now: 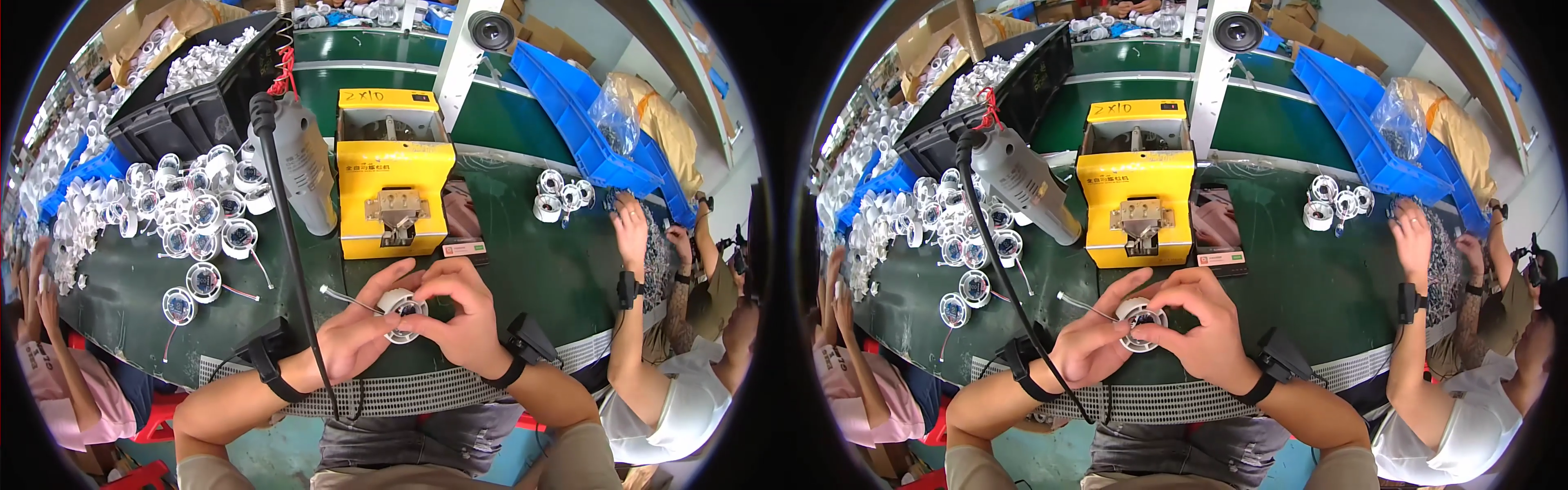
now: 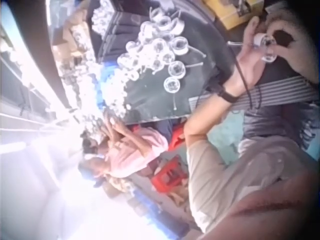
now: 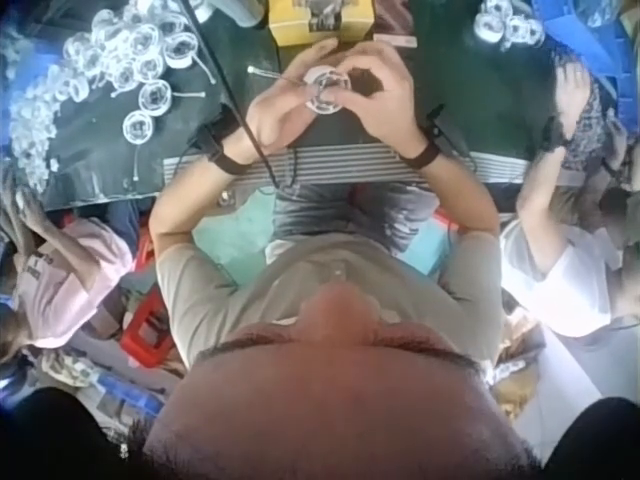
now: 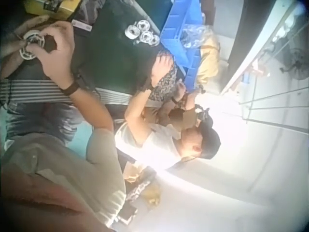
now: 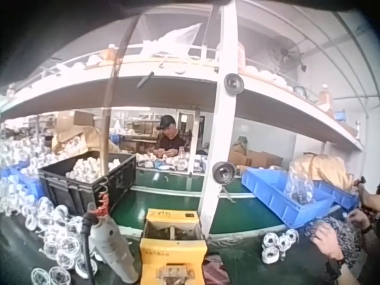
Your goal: Assembling small electronic components at a factory workbench using a motorized screwdriver.
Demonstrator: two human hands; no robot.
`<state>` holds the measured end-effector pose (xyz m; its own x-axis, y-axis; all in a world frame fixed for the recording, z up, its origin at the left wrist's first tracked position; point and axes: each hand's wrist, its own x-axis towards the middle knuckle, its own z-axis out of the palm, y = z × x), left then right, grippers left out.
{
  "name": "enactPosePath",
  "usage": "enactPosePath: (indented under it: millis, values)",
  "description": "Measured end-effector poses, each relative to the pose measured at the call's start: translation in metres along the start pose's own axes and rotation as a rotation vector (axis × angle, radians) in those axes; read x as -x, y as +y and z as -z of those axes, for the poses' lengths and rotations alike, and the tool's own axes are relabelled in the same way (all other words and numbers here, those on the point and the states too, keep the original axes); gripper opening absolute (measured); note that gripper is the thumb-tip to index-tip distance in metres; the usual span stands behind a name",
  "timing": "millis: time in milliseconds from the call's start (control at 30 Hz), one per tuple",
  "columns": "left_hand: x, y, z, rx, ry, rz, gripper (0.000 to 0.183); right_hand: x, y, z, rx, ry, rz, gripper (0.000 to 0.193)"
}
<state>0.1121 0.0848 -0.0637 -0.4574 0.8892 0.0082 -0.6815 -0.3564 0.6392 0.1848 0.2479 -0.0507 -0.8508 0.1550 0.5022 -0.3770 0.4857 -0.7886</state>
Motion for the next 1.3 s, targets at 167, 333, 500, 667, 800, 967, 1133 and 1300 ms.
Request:
enactPosePath:
  millis: [167,333,500,667,800,967,1133,1300]
  values:
    - [-0.001,0.0,-0.001,-0.398,0.027,-0.025,0.062,0.002,0.004,-0.002,-0.453,-0.027,-0.386,0.019]
    - [0.0,0.018,0.0,-0.635,0.117,0.076,0.049,-0.019,-0.001,-0.002,0.017,-0.041,-0.061,0.013]
    - [0.003,0.017,0.012,-0.569,0.197,0.048,0.036,-0.072,-0.02,-0.048,0.184,0.28,0.154,0.057]
    - [-0.003,0.011,0.023,-0.558,0.383,0.138,0.033,-0.109,-0.025,-0.098,0.131,0.155,-0.102,0.076]
    - [-0.001,0.008,0.025,-0.421,0.396,0.121,0.031,-0.111,-0.017,-0.104,-0.061,0.399,0.146,0.049]
    - [-0.008,0.007,0.021,-0.297,0.326,0.12,0.042,-0.112,-0.036,-0.049,-0.491,0.589,0.199,0.06]
    - [-0.007,0.01,0.022,-0.318,0.367,0.157,0.042,-0.122,-0.029,-0.03,-0.425,0.616,0.099,0.042]
    - [-0.007,0.009,0.023,-0.335,0.374,0.171,0.043,-0.124,-0.027,-0.033,-0.319,0.613,0.08,0.032]
